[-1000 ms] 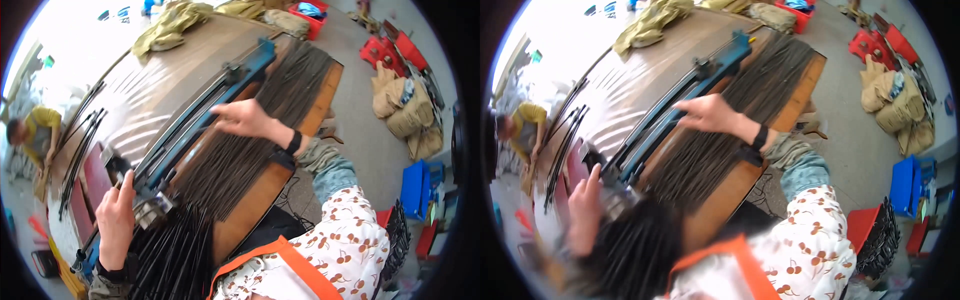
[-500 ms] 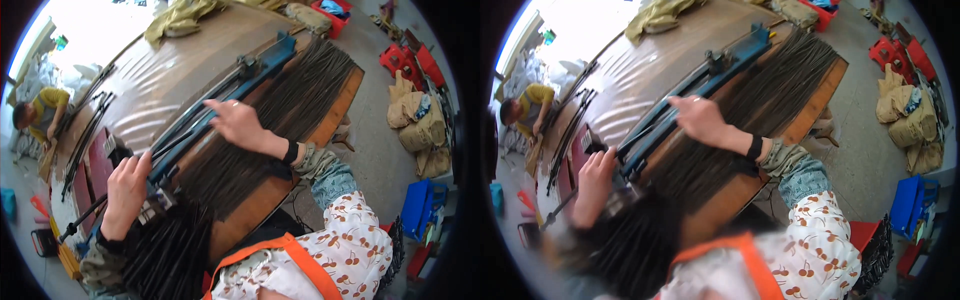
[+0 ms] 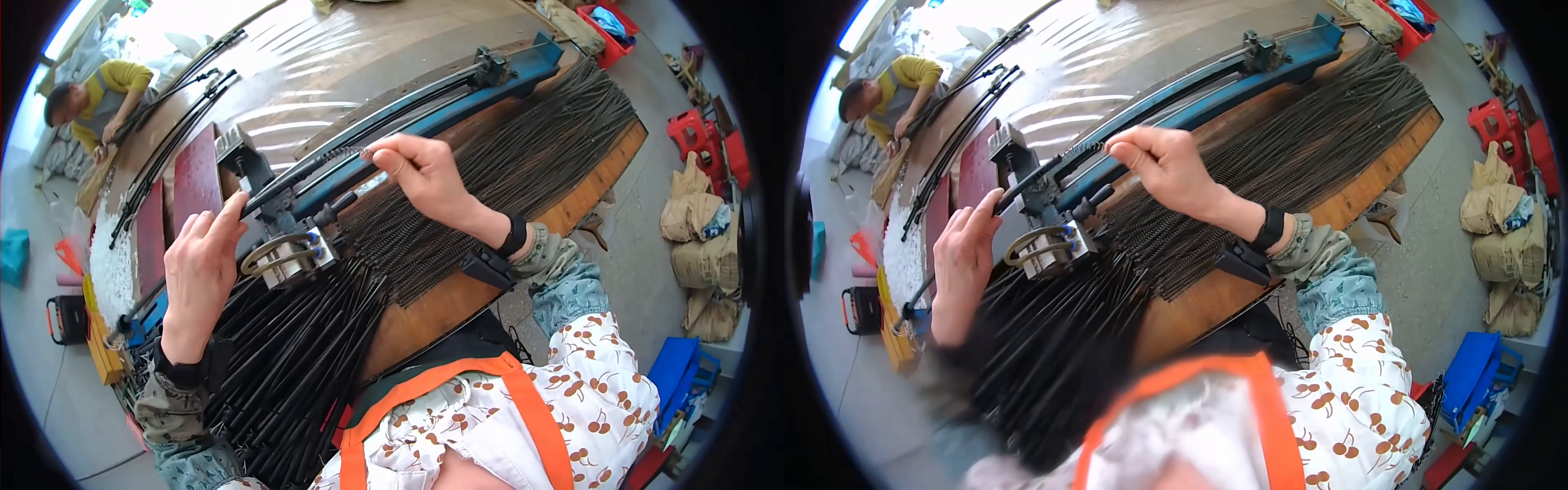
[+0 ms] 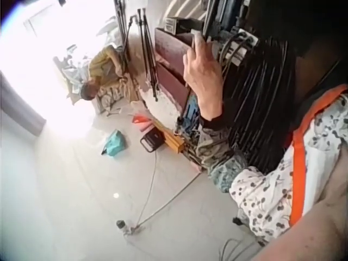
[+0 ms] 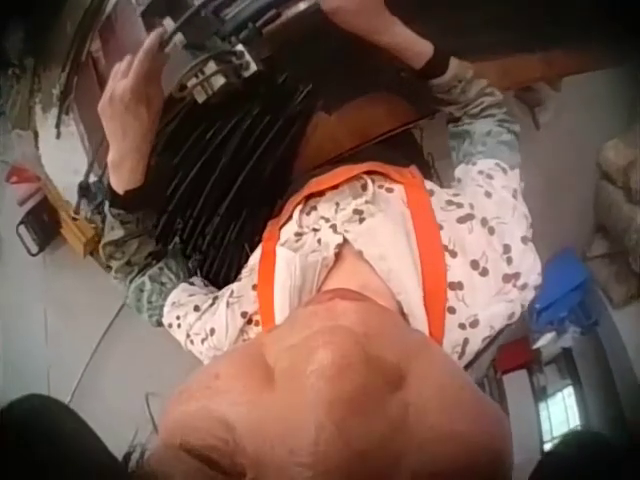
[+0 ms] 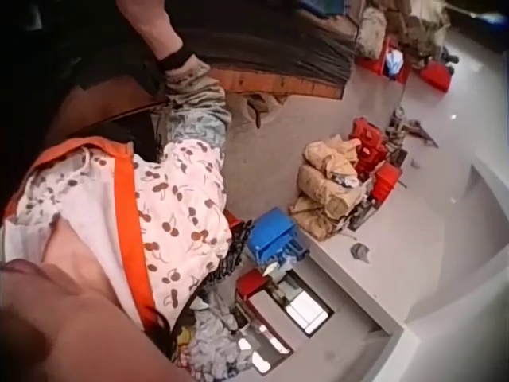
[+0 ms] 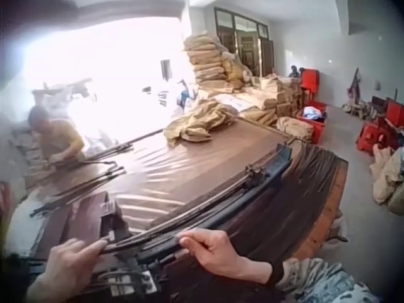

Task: The person slides a spring onto a rod, inserts the rod into a machine, and pulls a lever. They then remove the rod and place it onto a pile of finished rods.

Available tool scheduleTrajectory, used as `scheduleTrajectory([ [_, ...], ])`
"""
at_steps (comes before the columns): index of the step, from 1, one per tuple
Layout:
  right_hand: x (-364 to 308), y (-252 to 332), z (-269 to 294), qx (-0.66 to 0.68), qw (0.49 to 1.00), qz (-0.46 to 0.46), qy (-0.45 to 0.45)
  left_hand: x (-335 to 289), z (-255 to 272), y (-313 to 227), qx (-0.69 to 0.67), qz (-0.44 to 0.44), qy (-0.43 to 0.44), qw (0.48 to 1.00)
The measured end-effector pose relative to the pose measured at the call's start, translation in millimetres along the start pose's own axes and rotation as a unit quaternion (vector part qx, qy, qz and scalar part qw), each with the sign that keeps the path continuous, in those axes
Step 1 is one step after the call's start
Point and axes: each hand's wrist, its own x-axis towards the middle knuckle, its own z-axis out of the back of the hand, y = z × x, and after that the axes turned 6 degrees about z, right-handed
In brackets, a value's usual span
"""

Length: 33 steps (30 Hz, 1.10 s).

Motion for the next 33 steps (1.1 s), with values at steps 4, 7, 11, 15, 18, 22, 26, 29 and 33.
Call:
scheduleTrajectory([
  [4,12,12,-1,0.019,0.992,-0.087,0.086,-23,11,8,-0.010,0.036,0.004,0.999],
  [7,5,13,-18,-0.022,0.996,0.042,0.075,-38,6,11,0.052,0.018,0.026,0.998],
  [11,-3,16,-42,-0.075,0.973,0.194,0.100,-49,8,4,0.018,0.016,0.034,0.999],
  [15,1,-23,-3,-0.231,0.931,0.280,0.050,-61,20,27,0.051,0.046,0.011,0.998],
  [18,-6,-2,-44,-0.197,0.918,0.339,0.052,-56,12,10,0.023,0.000,0.058,0.998],
  [22,17,-24,-9,-0.334,0.871,0.360,-0.014,-52,28,27,0.009,0.043,-0.013,0.999],
  [26,19,-70,28,-0.355,0.906,0.232,0.014,-85,83,102,0.081,0.211,-0.160,0.961],
  [29,36,-56,-4,-0.210,0.966,-0.059,0.136,-71,91,96,0.071,0.135,-0.216,0.964],
  [33,77,-23,-92,0.031,0.975,0.008,0.220,-84,92,99,0.064,0.142,-0.196,0.968],
])
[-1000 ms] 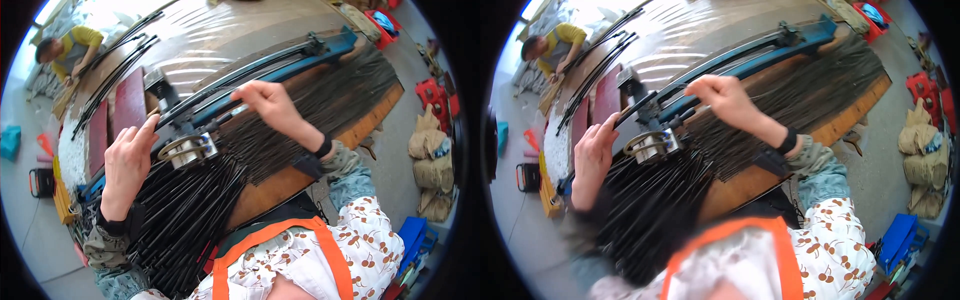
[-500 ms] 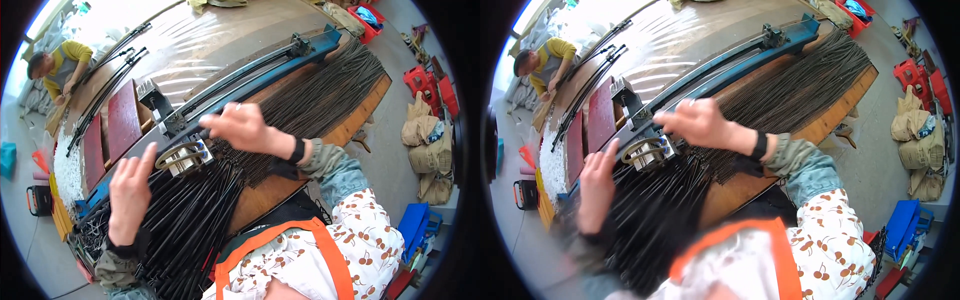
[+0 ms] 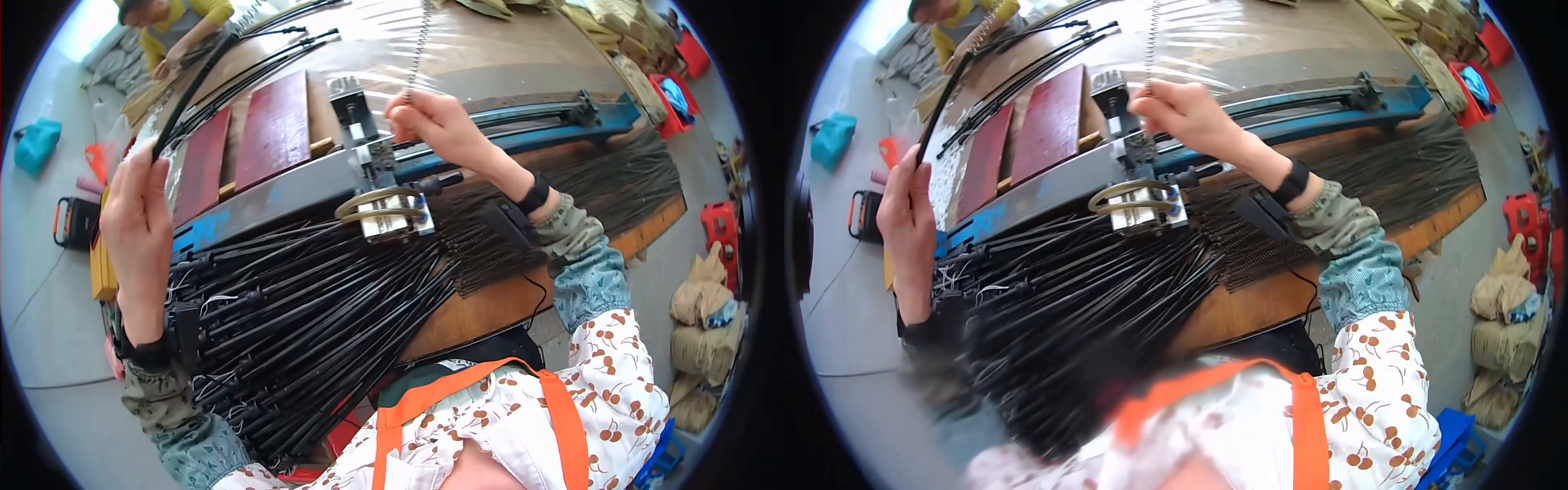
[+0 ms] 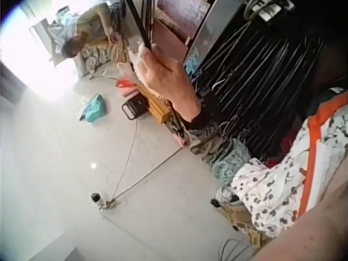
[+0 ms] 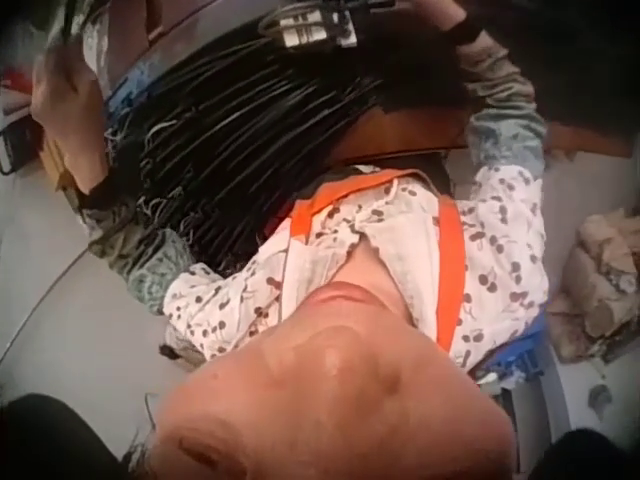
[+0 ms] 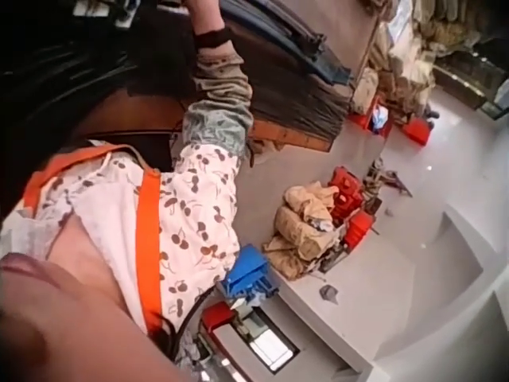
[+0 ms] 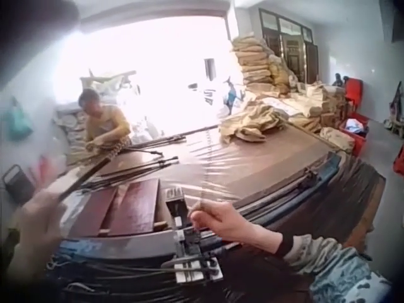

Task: The person slides a spring onto a rod, inserts the rod into a machine, and pulls a lever. They then remove the rod and place it onto a pile of finished rods.

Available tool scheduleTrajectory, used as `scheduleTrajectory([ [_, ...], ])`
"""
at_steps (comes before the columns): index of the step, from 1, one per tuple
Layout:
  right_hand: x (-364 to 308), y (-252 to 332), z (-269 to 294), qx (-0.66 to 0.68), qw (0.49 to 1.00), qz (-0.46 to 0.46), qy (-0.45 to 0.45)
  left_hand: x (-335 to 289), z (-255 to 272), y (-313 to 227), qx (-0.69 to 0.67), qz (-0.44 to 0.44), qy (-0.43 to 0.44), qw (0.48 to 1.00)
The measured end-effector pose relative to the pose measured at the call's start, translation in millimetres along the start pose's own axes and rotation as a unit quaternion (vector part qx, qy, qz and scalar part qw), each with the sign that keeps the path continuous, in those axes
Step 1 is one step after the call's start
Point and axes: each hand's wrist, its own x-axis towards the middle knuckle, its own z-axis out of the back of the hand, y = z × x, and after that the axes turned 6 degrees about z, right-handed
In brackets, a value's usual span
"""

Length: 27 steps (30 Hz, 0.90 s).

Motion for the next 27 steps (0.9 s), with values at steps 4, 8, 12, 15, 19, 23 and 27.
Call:
scheduleTrajectory([
  [4,36,-4,-34,0.059,0.993,0.080,0.056,-33,20,17,0.013,0.074,0.055,0.996],
  [8,45,-9,-48,0.049,0.991,0.092,0.079,-65,19,36,0.013,0.115,0.070,0.991],
  [12,50,-8,-60,0.012,0.991,0.078,0.106,-73,14,42,-0.008,0.125,0.065,0.990],
  [15,64,-1,-67,-0.038,0.986,0.071,0.144,-74,7,45,-0.017,0.090,0.040,0.995],
  [19,72,-6,-84,-0.292,0.906,0.166,0.257,-69,2,48,-0.020,0.096,0.068,0.993],
  [23,44,-23,-28,-0.413,0.883,0.183,0.132,-76,3,62,0.005,0.132,0.128,0.983],
  [27,-27,-54,98,-0.553,0.807,0.186,0.089,-76,-26,73,0.027,0.106,0.181,0.977],
])
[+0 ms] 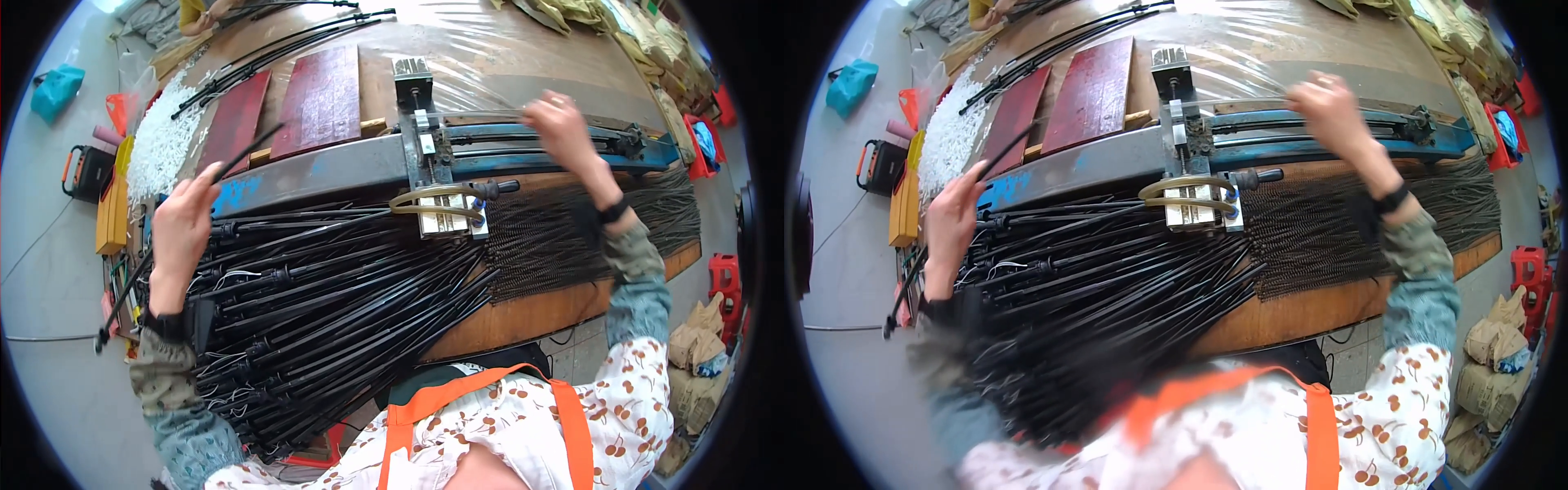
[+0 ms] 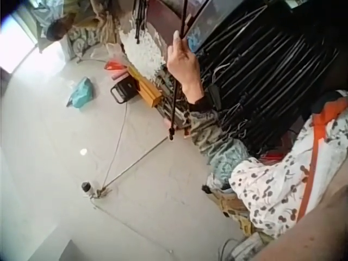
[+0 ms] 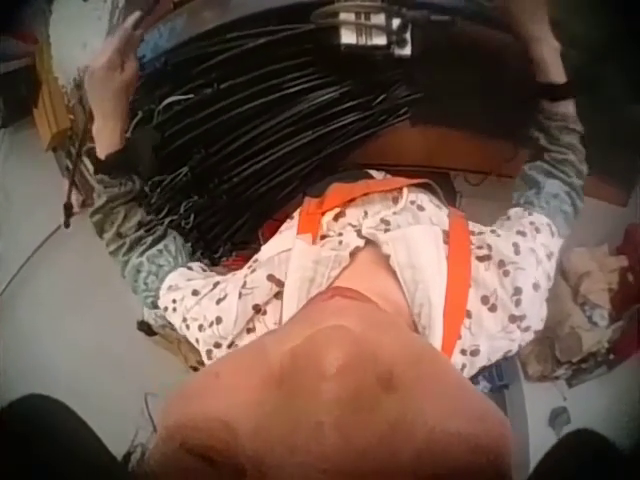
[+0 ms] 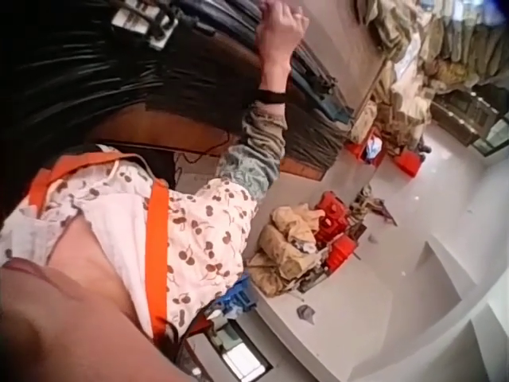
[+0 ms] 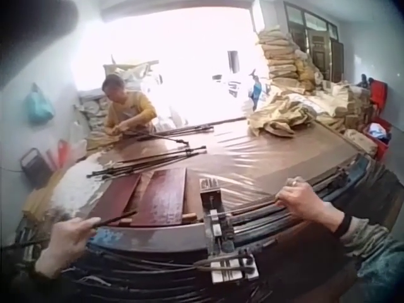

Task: The person slides a spring onto a rod, inserts the rod into a machine, and pulls a lever. They then remove the rod and place it onto a pile of finished rods.

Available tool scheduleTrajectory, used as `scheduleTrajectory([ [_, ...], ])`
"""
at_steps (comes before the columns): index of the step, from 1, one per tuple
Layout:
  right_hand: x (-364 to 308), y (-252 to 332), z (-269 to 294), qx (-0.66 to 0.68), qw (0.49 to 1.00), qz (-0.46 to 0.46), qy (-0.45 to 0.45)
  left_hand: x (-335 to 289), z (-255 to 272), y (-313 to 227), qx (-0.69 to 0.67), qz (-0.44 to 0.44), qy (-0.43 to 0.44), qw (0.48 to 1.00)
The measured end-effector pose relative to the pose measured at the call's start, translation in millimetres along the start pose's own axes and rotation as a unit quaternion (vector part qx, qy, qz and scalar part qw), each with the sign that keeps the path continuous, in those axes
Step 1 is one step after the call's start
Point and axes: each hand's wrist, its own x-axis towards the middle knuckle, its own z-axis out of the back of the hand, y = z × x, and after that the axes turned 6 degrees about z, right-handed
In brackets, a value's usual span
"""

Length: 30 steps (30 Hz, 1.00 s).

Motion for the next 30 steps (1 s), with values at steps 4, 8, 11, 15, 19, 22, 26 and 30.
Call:
scheduleTrajectory([
  [4,-79,-60,56,-0.037,0.993,-0.101,0.040,38,-61,-53,-0.037,-0.104,0.062,0.992],
  [8,-106,-70,42,-0.023,0.992,-0.123,-0.002,81,-125,-115,-0.113,-0.189,0.019,0.975],
  [11,-125,-73,33,0.023,0.987,-0.162,0.008,78,-144,-116,-0.140,-0.176,-0.007,0.974],
  [15,-119,-64,20,0.041,0.979,-0.199,-0.014,76,-138,-121,-0.154,-0.121,0.043,0.980],
  [19,-115,-65,20,0.024,0.979,-0.201,-0.015,74,-148,-123,-0.218,-0.098,0.037,0.970],
  [22,-121,-69,14,0.017,0.980,-0.196,-0.022,74,-149,-126,-0.237,-0.090,0.016,0.967],
  [26,-131,-74,17,0.022,0.978,-0.208,-0.009,77,-149,-125,-0.160,-0.124,0.046,0.978],
  [30,-110,-38,32,-0.037,0.986,-0.159,-0.024,77,-151,-119,-0.150,-0.171,0.037,0.973],
])
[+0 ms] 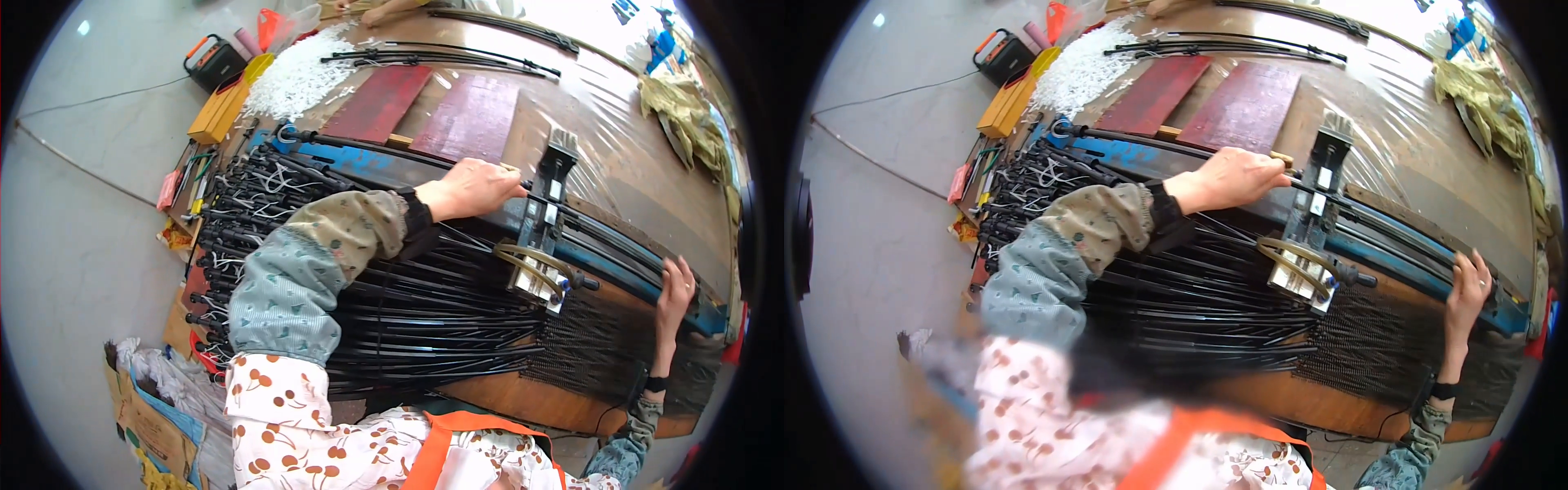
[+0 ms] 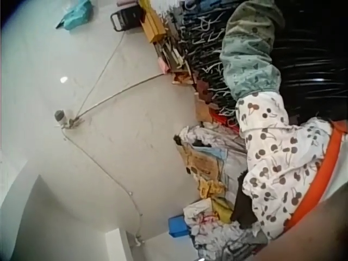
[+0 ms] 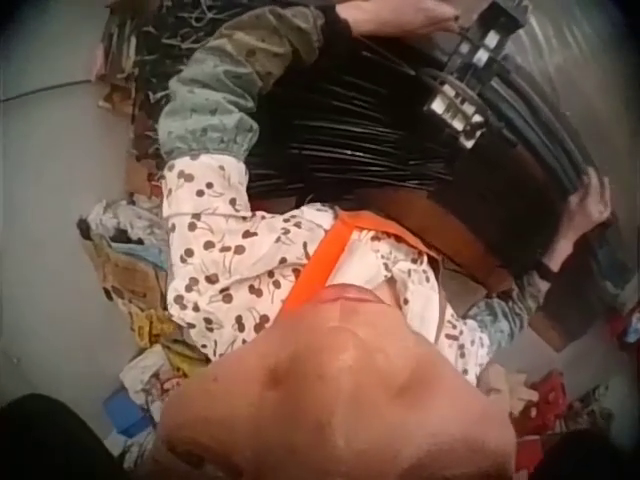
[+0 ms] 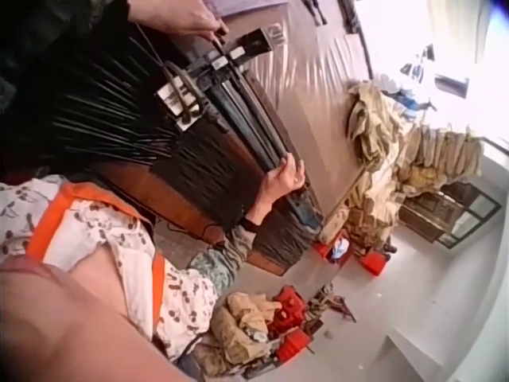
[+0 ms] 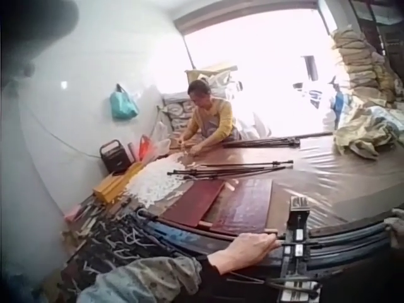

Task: The person slides a spring onto a rod, inserts the rod into a machine, and pulls a lever. They then remove the rod and place it onto a pile of finished rods.

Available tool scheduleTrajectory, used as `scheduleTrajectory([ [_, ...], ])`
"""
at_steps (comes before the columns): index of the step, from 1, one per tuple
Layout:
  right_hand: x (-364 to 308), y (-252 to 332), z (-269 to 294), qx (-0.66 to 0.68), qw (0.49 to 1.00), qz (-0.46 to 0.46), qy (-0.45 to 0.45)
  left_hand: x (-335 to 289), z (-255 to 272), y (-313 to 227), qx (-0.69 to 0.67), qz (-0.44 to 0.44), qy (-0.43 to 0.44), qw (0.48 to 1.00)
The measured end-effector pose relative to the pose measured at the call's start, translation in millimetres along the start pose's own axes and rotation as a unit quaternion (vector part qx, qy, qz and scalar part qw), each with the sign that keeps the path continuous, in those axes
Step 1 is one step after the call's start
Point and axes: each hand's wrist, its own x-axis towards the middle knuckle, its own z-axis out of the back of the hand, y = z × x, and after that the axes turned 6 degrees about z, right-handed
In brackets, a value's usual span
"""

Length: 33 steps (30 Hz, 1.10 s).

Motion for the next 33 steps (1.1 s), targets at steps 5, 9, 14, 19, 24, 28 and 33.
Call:
scheduleTrajectory([
  [5,30,104,29,0.024,0.993,0.118,-0.007,4,-1,-10,0.053,0.043,-0.008,0.998],
  [9,20,128,23,0.114,0.989,0.094,-0.017,8,5,-10,0.069,0.072,0.022,0.995],
  [14,12,141,12,0.161,0.985,0.069,0.011,13,0,-17,0.037,0.076,0.052,0.995],
  [19,13,158,-5,0.276,0.957,0.057,0.060,7,-1,-19,0.060,0.069,0.040,0.995],
  [24,12,160,-9,0.430,0.896,0.003,0.106,0,-4,-11,0.077,0.044,-0.004,0.996],
  [28,27,138,-17,0.500,0.850,-0.053,0.160,14,-10,-11,0.101,-0.042,-0.067,0.992],
  [33,-15,159,7,0.294,0.926,0.150,0.184,-1,13,47,0.212,-0.146,-0.094,0.962],
])
